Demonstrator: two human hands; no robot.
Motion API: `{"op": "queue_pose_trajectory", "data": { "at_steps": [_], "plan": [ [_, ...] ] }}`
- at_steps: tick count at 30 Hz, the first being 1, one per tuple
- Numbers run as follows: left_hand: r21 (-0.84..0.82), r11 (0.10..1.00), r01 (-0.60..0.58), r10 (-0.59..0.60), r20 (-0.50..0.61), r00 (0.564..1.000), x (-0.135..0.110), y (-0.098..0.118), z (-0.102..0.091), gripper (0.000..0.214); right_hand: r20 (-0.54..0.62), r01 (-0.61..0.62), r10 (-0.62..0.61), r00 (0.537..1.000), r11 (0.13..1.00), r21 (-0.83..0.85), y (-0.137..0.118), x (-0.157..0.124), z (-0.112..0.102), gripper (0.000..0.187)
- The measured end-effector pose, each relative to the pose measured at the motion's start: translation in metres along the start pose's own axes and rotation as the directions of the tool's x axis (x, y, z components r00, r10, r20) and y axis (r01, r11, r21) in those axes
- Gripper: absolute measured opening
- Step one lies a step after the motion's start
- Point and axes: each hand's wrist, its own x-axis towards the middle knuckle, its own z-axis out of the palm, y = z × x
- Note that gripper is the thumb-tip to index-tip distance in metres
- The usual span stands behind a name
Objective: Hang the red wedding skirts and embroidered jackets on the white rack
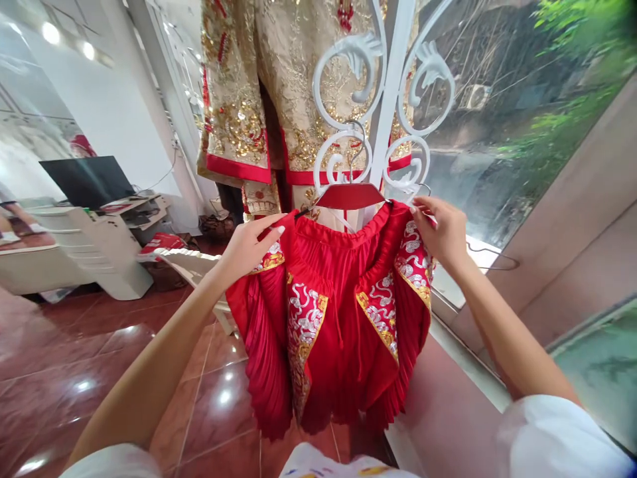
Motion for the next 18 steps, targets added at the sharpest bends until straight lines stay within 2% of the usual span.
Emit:
{"op": "queue_pose_trajectory", "data": {
  "at_steps": [2,5,9,11,15,18],
  "plan": [
    [0.064,0.998,0.018,-0.018,0.002,1.0,0.0,0.001,0.002,0.047,-0.105,-0.049,0.036,0.994,0.991,-0.124,0.0,-0.022,0.004,0.03],
    [0.272,0.961,0.04,-0.041,-0.004,0.999,0.002,0.001,0.006,0.044,-0.076,-0.14,0.128,0.989,0.971,-0.191,0.0,-0.048,0.012,0.028],
    [0.463,0.885,0.051,-0.038,-0.037,0.999,0.006,-0.003,0.008,0.039,-0.044,-0.284,0.284,0.958,0.959,0.003,-0.003,-0.056,0.019,0.029],
    [0.488,0.872,0.034,-0.024,-0.028,0.999,0.007,-0.004,0.005,0.04,-0.022,-0.337,0.341,0.94,0.937,0.091,-0.008,-0.056,0.021,0.035],
    [0.509,0.861,-0.003,0.02,-0.029,0.999,0.009,-0.005,-0.003,0.042,0.042,-0.439,0.437,0.899,0.892,0.11,-0.02,-0.059,0.021,0.038],
    [0.481,0.876,-0.034,0.05,-0.022,0.998,0.011,-0.007,-0.008,0.04,0.088,-0.502,0.496,0.864,0.83,0.245,-0.021,-0.057,0.013,0.039]
  ]
}}
